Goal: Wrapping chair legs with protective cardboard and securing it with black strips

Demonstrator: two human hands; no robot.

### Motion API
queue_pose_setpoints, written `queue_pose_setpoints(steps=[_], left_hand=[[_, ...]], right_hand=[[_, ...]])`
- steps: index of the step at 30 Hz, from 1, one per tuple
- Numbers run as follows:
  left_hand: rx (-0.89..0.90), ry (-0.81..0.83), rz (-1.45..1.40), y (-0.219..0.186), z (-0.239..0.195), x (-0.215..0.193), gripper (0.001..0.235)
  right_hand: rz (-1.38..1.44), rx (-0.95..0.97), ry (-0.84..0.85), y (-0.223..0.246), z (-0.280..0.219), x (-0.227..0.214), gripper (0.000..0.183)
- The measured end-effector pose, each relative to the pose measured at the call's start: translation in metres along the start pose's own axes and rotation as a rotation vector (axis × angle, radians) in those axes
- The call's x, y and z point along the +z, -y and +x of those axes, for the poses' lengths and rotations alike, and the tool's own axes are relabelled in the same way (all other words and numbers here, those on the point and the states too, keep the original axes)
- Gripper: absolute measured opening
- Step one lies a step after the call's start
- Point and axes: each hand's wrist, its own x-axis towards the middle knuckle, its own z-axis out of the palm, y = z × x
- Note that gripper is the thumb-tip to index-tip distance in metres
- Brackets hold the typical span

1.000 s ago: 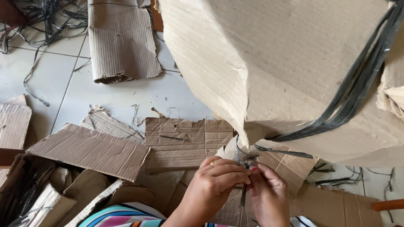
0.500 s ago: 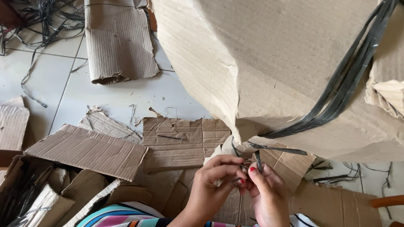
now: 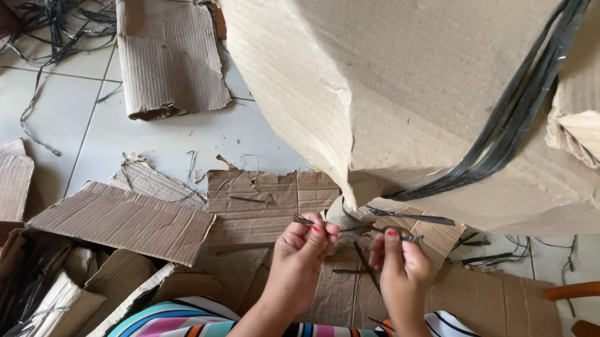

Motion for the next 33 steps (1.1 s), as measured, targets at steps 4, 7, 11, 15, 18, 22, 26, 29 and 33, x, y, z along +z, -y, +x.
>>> queue_pose_setpoints(steps=[4, 7, 11, 15, 18, 22, 26, 29, 33], left_hand=[[-0.045, 0.021, -0.071, 0.001, 0.004, -0.010, 0.003], [-0.164, 0.015, -0.108, 0.001, 0.003, -0.012, 0.001], [-0.409, 0.065, -0.007, -0.002, 0.008, -0.009, 0.013], [-0.511, 0.161, 0.068, 0.003, 0.015, 0.009, 0.040], [-0.425, 0.173, 0.214, 0.001, 0.019, 0.015, 0.029], [-0.296, 0.076, 0.456, -0.007, 0.018, 0.026, 0.030], [-0.006, 0.102, 0.759, -0.013, 0.017, 0.030, 0.020], [-0.188, 0.080, 0.471, -0.003, 0.021, 0.024, 0.024], [-0.355, 0.054, 0.210, 0.002, 0.023, 0.020, 0.024]], right_hand=[[-0.063, 0.088, -0.028, 0.013, 0.022, 0.008, 0.051], [0.167, 0.050, -0.097, 0.018, 0.029, 0.012, 0.047], [0.173, -0.012, -0.111, 0.011, 0.022, 0.003, 0.040], [0.160, -0.262, -0.045, 0.010, 0.015, -0.016, 0.025], [-0.004, -0.439, -0.065, 0.018, 0.013, -0.026, 0.015], [-0.146, -0.620, -0.034, 0.040, 0.009, -0.030, 0.006], [-0.226, -0.762, 0.049, 0.049, -0.001, -0.025, 0.015], [-0.257, -0.858, 0.081, 0.039, -0.008, -0.007, 0.020], [-0.339, -0.828, 0.097, 0.013, -0.018, 0.003, 0.013]])
